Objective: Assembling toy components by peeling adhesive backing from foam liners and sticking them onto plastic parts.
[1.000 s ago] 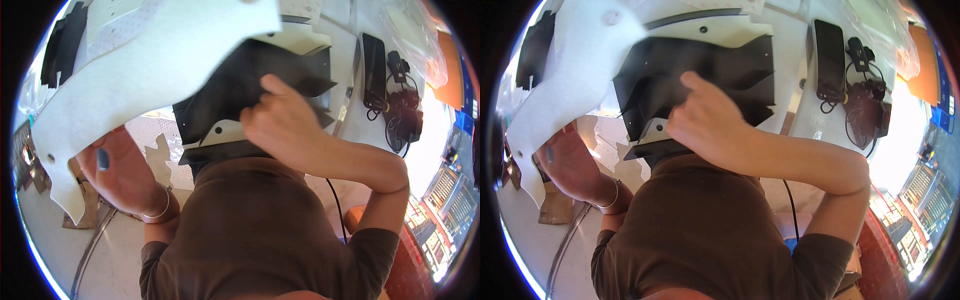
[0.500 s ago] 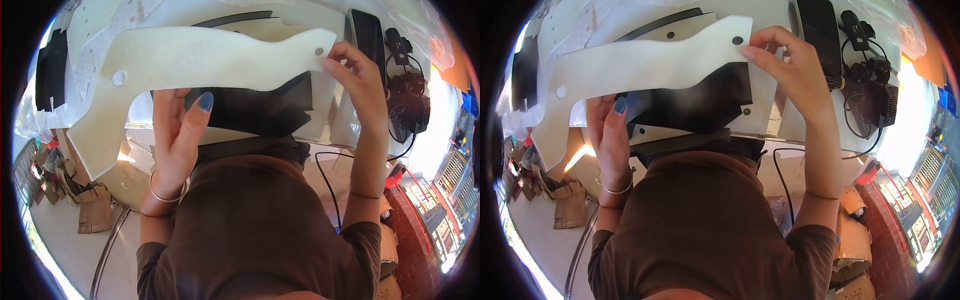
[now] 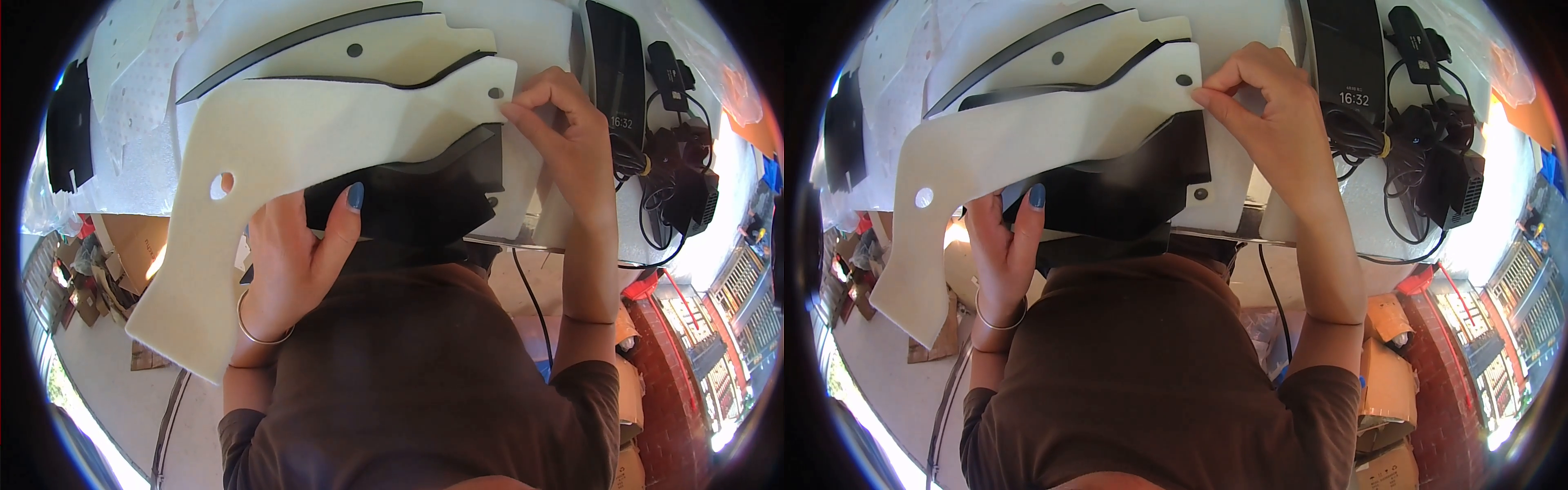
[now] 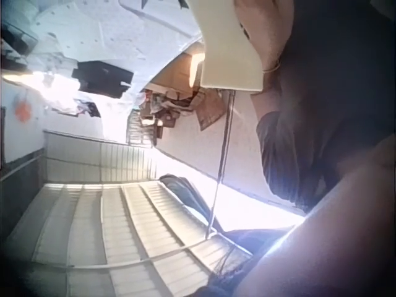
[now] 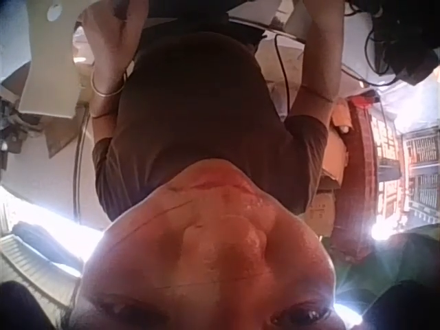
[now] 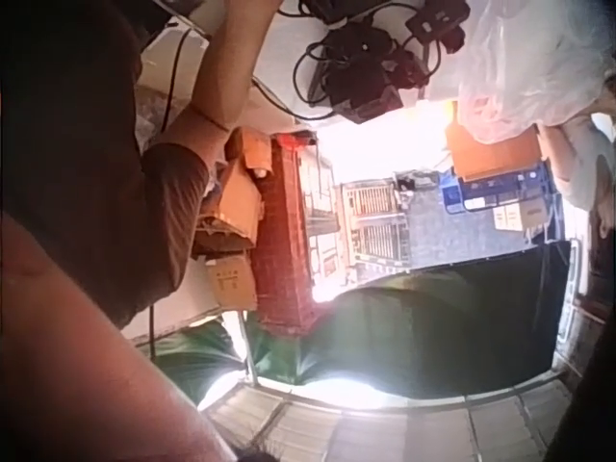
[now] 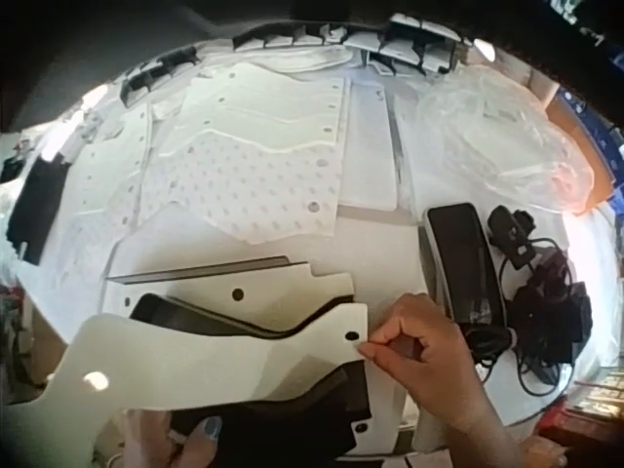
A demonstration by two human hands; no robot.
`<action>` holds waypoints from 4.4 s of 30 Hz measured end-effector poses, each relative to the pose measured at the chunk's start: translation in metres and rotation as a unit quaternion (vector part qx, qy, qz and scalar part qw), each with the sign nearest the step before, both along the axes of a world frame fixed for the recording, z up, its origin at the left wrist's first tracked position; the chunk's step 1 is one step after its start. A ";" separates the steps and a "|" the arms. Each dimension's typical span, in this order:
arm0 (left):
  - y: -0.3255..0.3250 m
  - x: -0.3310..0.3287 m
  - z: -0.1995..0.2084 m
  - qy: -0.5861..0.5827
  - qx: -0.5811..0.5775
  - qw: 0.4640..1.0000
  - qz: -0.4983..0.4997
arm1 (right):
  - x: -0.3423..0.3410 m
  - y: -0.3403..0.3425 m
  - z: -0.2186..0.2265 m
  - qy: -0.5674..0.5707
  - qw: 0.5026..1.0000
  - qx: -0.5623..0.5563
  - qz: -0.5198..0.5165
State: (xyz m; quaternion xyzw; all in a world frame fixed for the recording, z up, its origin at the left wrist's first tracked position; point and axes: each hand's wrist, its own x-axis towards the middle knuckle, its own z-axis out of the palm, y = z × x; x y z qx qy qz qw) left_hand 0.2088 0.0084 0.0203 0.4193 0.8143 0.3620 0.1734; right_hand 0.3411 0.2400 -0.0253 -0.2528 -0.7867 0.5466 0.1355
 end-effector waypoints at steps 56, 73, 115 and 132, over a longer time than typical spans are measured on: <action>0.004 -0.004 0.009 0.049 -0.116 0.991 -0.044 | -0.020 -0.010 0.003 -0.077 0.953 0.292 -0.021; 0.008 0.006 0.012 0.119 -0.147 0.981 -0.042 | -0.027 -0.015 -0.004 -0.104 0.925 0.362 -0.040; -0.060 -0.071 -0.010 -0.032 0.012 0.968 0.250 | -0.078 -0.062 0.073 -0.189 0.901 0.218 0.323; -0.072 -0.065 -0.016 0.045 -0.078 0.964 0.249 | -0.080 -0.062 0.071 -0.205 0.907 0.190 0.315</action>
